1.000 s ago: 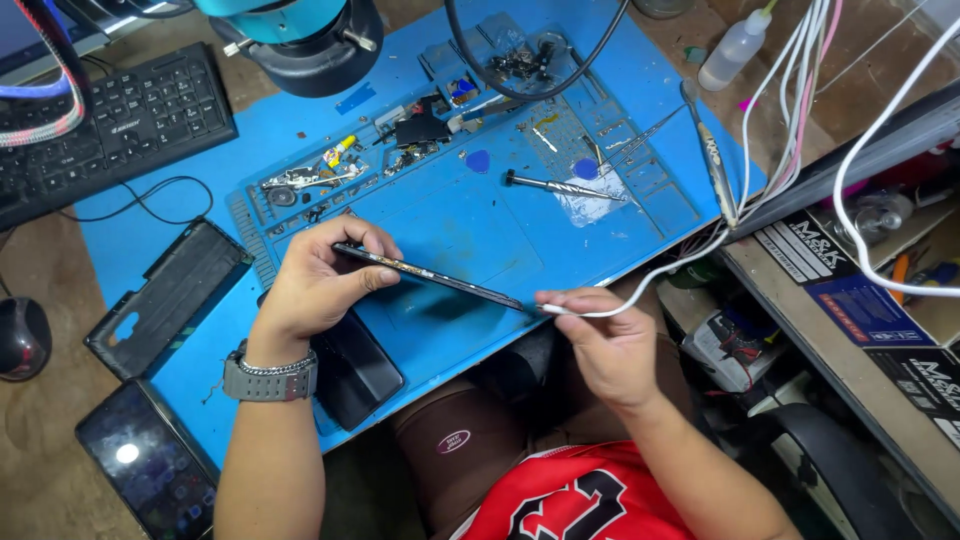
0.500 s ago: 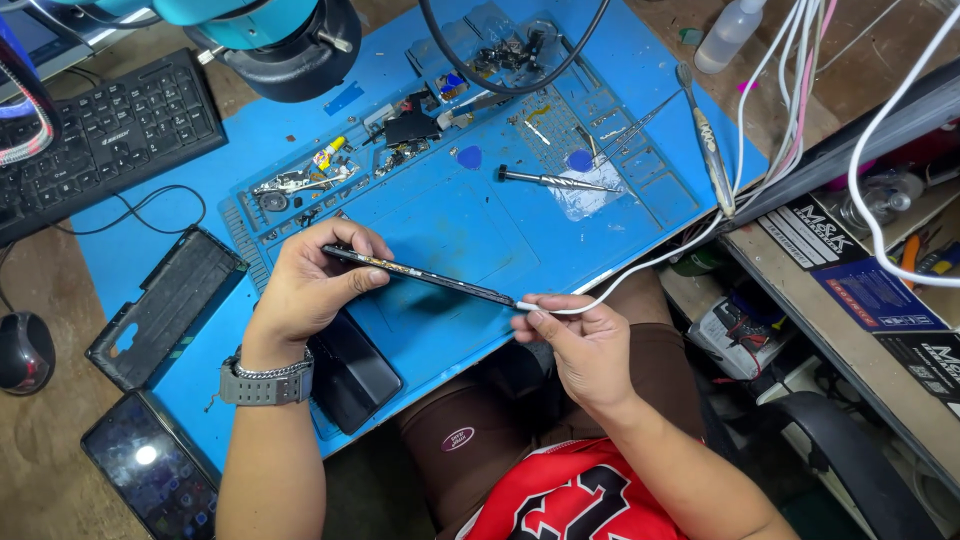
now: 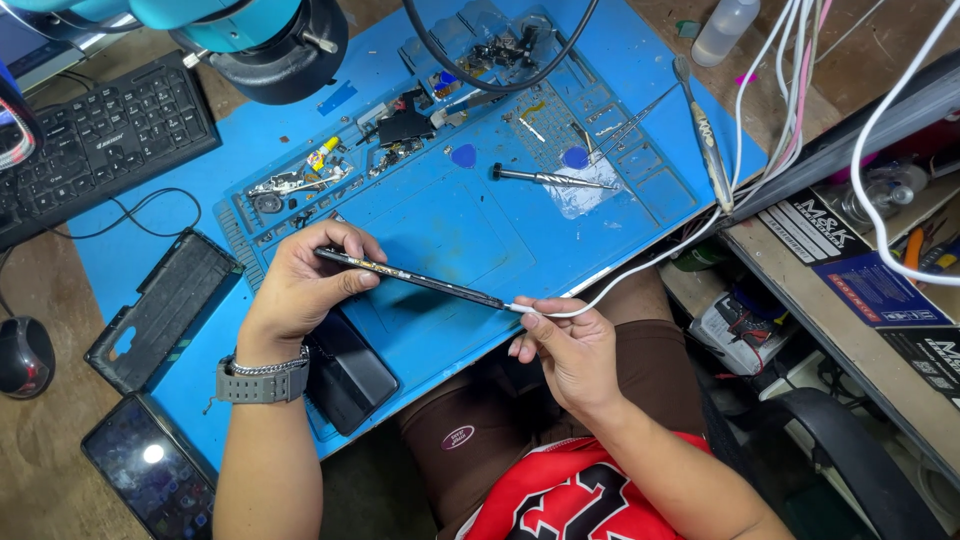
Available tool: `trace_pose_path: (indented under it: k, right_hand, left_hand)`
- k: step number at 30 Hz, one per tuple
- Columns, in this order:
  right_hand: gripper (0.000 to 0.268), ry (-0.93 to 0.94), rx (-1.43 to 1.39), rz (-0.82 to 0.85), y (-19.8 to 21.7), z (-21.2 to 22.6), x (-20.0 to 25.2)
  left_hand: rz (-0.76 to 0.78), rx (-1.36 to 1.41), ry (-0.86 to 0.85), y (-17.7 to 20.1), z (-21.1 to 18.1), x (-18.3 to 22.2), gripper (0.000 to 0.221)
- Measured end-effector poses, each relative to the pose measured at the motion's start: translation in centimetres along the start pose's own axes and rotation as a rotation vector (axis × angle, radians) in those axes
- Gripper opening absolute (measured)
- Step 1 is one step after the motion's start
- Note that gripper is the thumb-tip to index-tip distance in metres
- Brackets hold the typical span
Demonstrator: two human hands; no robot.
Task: Disassembling a smartphone by prying the internal frame from the screen assembly and inspecting internal components.
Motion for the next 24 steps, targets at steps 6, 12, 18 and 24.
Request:
trace_pose_path:
  k: [6,12,18,24]
  right_hand:
    - [0.014,0.045,0.03,0.036,-0.3,0.4,0.1]
    - [0.015,0.108,0.126,0.079,-0.3,1.0,0.2]
    - [0.017,0.138,0.163,0.103,-0.2,1.1,0.1]
    - [0.017,0.141,0.176,0.1,0.5,0.9,0.0]
  left_hand:
    - [-0.002,-0.003,-0.017,0.0,0.0,0.0,0.03]
    - [0.001,-0.013,-0.037,-0.5,-1.2,0.2,0.028]
    - [0.005,-0.008,-0.074,-0.9,-2.3,0.2,0.026]
    - [0.011,-0.019,-0.068,-1.1,-2.2,0.3,0.027]
Point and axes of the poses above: each hand's wrist, its own x-axis away from the middle knuckle, its own y-axis out of the back of the hand, z = x × y, the point moved 7 cm from there along -x, towards the middle knuckle, and after that the axes turned 4 degrees about -x, right-handed, at the moved point
